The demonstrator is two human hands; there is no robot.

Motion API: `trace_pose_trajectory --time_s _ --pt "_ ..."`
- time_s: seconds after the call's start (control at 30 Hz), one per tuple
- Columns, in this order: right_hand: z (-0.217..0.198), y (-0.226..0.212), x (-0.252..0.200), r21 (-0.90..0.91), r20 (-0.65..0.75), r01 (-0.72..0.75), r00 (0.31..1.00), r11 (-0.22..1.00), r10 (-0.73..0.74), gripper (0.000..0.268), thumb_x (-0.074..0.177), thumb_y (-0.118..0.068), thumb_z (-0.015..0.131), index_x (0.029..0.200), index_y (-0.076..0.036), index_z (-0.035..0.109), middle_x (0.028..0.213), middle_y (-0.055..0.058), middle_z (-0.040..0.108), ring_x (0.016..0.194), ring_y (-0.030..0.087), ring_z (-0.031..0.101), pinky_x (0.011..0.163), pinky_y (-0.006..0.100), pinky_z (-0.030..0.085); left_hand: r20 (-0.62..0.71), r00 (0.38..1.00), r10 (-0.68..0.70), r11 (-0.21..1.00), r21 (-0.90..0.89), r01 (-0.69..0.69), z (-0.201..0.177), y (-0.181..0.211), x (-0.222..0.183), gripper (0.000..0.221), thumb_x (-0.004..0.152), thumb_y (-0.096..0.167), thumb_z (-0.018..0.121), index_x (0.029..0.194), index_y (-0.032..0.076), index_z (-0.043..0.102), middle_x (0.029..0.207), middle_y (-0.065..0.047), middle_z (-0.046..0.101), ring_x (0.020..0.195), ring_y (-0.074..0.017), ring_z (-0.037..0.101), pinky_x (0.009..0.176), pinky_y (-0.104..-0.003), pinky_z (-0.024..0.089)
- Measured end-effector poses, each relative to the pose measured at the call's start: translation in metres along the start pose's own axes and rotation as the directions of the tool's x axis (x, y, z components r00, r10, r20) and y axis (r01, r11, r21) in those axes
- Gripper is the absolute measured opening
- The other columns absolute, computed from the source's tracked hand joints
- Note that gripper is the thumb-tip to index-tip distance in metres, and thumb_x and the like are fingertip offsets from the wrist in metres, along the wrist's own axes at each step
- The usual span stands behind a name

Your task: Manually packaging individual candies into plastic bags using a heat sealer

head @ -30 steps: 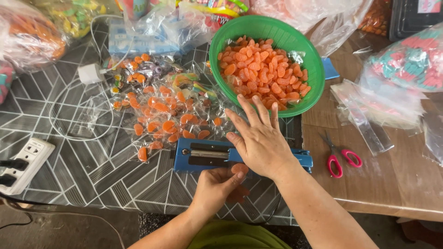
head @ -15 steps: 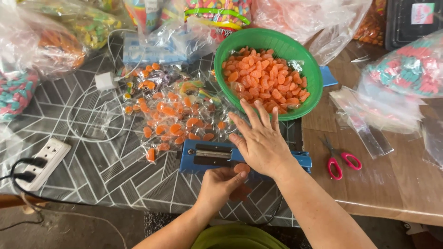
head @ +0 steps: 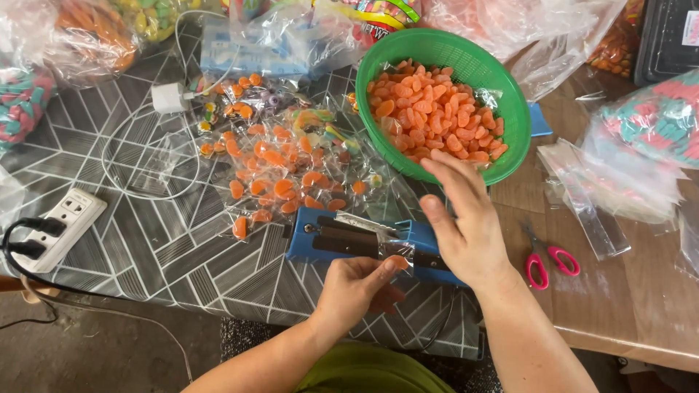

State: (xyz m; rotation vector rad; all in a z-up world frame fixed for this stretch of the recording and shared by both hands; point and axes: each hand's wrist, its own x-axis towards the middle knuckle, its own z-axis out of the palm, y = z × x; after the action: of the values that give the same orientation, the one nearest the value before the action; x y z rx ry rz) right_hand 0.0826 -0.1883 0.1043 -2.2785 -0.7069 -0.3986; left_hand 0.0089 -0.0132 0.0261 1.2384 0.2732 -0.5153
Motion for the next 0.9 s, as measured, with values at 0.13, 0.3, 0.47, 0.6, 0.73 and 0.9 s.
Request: trace_pose_trajectory --time_s 0.13,0.3,0.47,0.6,0.73,0.9 --pt "-0.004 -0.01 -0.022 0.002 -0.254 0.179 0.952 0.984 -0.173 0.031 0.11 -0.015 0.05 0.132 0.004 0.06 0.137 0.019 0.062 0.133 0.032 0.059 0.133 0.058 0.034 0.015 1.0 -0.015 1.0 0.006 0.015 -0.003 0.004 -0.002 0.048 0.09 0.04 0.07 0.118 0.003 0.083 0.074 -0.018 0.078 0.057 -0.0232 0.073 0.055 -0.031 0.063" --pt "-0.007 -0.004 -0.052 -0.033 -0.465 0.213 0.861 0.977 -0.204 0.017 0.103 -0.003 0.058 0.109 0.01 0.067 0.107 0.021 0.072 0.102 0.031 0.07 0.098 0.042 0.063 0.035 0.996 -0.086 0.995 0.061 0.084 -0.003 0.006 -0.005 0.05 0.09 0.039 0.069 0.121 0.002 0.081 0.084 -0.019 0.081 0.063 -0.0245 0.075 0.061 -0.031 0.065" --pt "-0.002 -0.001 -0.094 -0.027 -0.243 0.095 0.965 0.995 -0.098 0.018 0.097 -0.006 0.061 0.111 -0.002 0.071 0.085 0.008 0.074 0.053 0.004 0.053 0.047 0.016 0.044 0.032 0.995 -0.097 0.993 0.077 0.094 -0.005 0.003 -0.003 0.052 0.09 0.041 0.068 0.12 0.002 0.083 0.075 -0.019 0.08 0.055 -0.0205 0.073 0.054 -0.026 0.06" --pt "0.017 0.001 -0.103 -0.374 0.11 0.109 0.991 0.921 -0.073 0.032 0.1 -0.01 0.059 0.131 -0.009 0.066 0.091 -0.003 0.074 0.071 0.01 0.07 0.051 0.026 0.054 0.051 0.998 -0.043 0.995 0.098 0.038 -0.005 0.001 -0.001 0.05 0.092 0.04 0.067 0.122 0.003 0.083 0.067 -0.017 0.078 0.053 -0.0168 0.072 0.053 -0.025 0.061" --pt "0.027 0.005 -0.11 -0.432 0.102 0.127 0.991 0.893 -0.091 0.039 0.099 -0.009 0.063 0.138 -0.007 0.061 0.091 -0.005 0.075 0.068 0.009 0.069 0.052 0.026 0.054 0.054 0.997 -0.047 0.995 0.089 0.042 -0.008 -0.002 0.001 0.052 0.091 0.039 0.068 0.126 0.004 0.081 0.066 -0.017 0.077 0.055 -0.0191 0.073 0.057 -0.027 0.064" --pt "0.036 0.007 -0.112 -0.549 0.252 0.109 0.967 0.829 0.04 0.067 0.094 -0.009 0.062 0.156 -0.025 0.045 0.07 -0.006 0.055 0.054 0.014 0.057 0.041 0.033 0.051 0.073 0.996 -0.053 0.995 0.083 0.047 -0.01 -0.002 0.001 0.046 0.096 0.035 0.066 0.12 -0.001 0.082 0.064 -0.019 0.075 0.052 -0.0225 0.072 0.052 -0.029 0.061"
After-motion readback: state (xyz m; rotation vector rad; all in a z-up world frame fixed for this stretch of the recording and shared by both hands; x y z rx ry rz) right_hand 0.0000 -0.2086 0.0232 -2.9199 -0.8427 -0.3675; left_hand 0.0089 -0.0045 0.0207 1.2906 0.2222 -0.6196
